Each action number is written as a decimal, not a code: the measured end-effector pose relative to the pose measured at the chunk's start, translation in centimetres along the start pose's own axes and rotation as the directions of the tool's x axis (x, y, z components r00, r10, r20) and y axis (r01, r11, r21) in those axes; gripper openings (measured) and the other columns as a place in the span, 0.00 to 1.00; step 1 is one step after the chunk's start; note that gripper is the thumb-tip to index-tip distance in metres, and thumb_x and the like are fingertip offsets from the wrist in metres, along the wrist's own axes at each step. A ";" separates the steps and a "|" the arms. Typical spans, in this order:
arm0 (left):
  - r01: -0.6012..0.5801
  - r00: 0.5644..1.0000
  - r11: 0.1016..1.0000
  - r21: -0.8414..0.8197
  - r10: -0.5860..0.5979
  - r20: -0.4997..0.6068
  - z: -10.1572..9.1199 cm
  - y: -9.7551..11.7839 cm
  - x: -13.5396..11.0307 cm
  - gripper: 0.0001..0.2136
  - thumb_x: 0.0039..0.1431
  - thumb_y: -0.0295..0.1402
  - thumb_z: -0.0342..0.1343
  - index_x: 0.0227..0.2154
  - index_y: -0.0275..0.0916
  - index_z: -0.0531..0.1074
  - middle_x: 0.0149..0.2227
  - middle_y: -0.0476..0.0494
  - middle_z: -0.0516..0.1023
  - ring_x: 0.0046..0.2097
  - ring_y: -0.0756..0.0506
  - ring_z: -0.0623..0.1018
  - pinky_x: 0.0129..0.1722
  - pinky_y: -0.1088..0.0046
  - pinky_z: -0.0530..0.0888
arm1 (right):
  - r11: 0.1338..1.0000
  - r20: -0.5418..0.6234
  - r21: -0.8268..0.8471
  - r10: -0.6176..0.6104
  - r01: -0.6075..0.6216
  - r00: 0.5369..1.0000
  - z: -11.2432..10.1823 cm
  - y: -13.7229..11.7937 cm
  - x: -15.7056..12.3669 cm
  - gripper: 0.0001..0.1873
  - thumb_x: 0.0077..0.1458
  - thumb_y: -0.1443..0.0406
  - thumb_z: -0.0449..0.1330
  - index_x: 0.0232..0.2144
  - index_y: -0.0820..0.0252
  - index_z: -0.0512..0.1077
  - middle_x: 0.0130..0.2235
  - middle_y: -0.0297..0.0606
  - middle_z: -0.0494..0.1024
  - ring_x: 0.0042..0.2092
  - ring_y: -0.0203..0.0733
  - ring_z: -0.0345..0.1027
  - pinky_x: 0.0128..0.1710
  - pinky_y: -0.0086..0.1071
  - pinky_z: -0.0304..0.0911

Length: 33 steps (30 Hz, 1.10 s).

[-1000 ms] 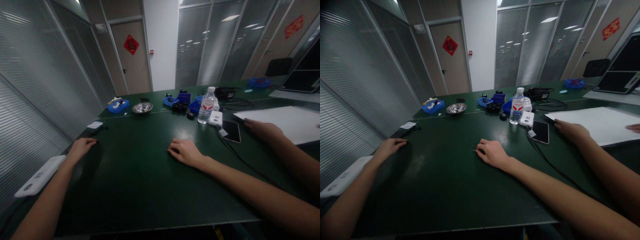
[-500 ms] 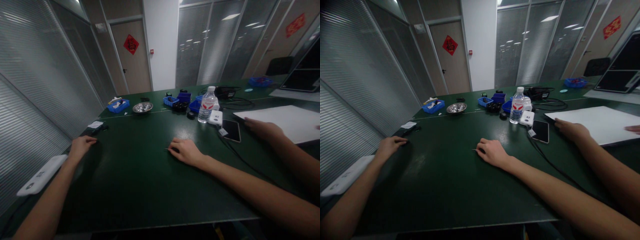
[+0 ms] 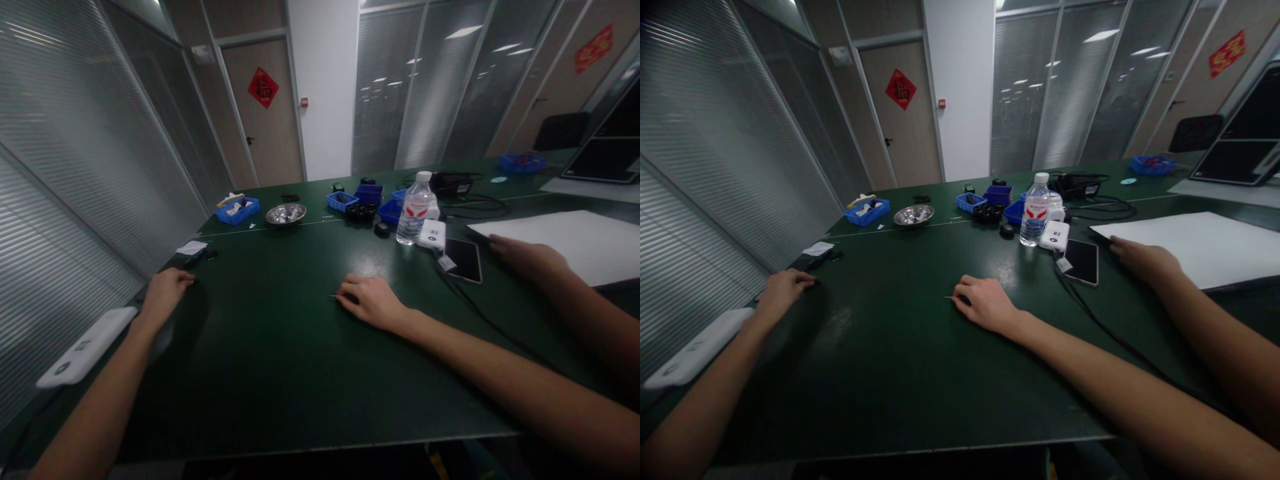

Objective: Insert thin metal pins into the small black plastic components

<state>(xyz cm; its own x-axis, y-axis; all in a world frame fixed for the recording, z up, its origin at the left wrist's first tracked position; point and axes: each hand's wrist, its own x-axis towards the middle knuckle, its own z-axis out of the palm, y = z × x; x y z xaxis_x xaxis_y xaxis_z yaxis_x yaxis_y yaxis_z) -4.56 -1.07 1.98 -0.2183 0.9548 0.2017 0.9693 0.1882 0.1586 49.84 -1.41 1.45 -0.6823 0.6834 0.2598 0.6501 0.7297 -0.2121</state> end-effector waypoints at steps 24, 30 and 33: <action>0.052 0.998 0.995 0.084 -0.055 0.037 -0.7 1.4 -0.7 0.14 0.64 0.32 0.53 0.44 0.33 0.81 0.46 0.38 0.83 0.47 0.39 0.79 0.49 0.66 0.70 | 1.000 0.006 -0.003 0.013 -0.013 1.000 -0.1 -0.2 0.0 0.12 0.68 0.60 0.55 0.44 0.57 0.77 0.43 0.39 0.76 0.36 0.37 0.70 0.32 0.30 0.57; 0.042 0.997 0.995 0.087 -0.047 0.061 -0.9 2.0 -0.7 0.13 0.62 0.31 0.54 0.42 0.31 0.80 0.45 0.36 0.82 0.47 0.38 0.79 0.48 0.66 0.71 | 1.000 0.009 -0.004 0.009 -0.009 1.000 -0.2 -0.3 0.0 0.12 0.68 0.60 0.55 0.44 0.57 0.77 0.43 0.39 0.76 0.36 0.38 0.70 0.33 0.30 0.58; 0.030 0.996 0.996 0.079 -0.037 0.081 -1.1 2.1 -0.7 0.12 0.62 0.31 0.54 0.41 0.31 0.80 0.45 0.37 0.82 0.48 0.38 0.79 0.49 0.66 0.71 | 1.000 0.003 -0.016 0.009 -0.009 1.000 -0.2 -0.4 0.0 0.12 0.68 0.60 0.55 0.43 0.58 0.77 0.43 0.39 0.76 0.36 0.38 0.70 0.33 0.30 0.57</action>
<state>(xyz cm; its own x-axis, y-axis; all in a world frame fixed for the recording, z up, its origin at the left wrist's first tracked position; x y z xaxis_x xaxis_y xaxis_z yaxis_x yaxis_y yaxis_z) -2.53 -1.62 3.21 -0.2438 0.9628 0.1168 0.9682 0.2346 0.0873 49.66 -1.66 1.73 -0.6774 0.6902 0.2546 0.6615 0.7229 -0.1997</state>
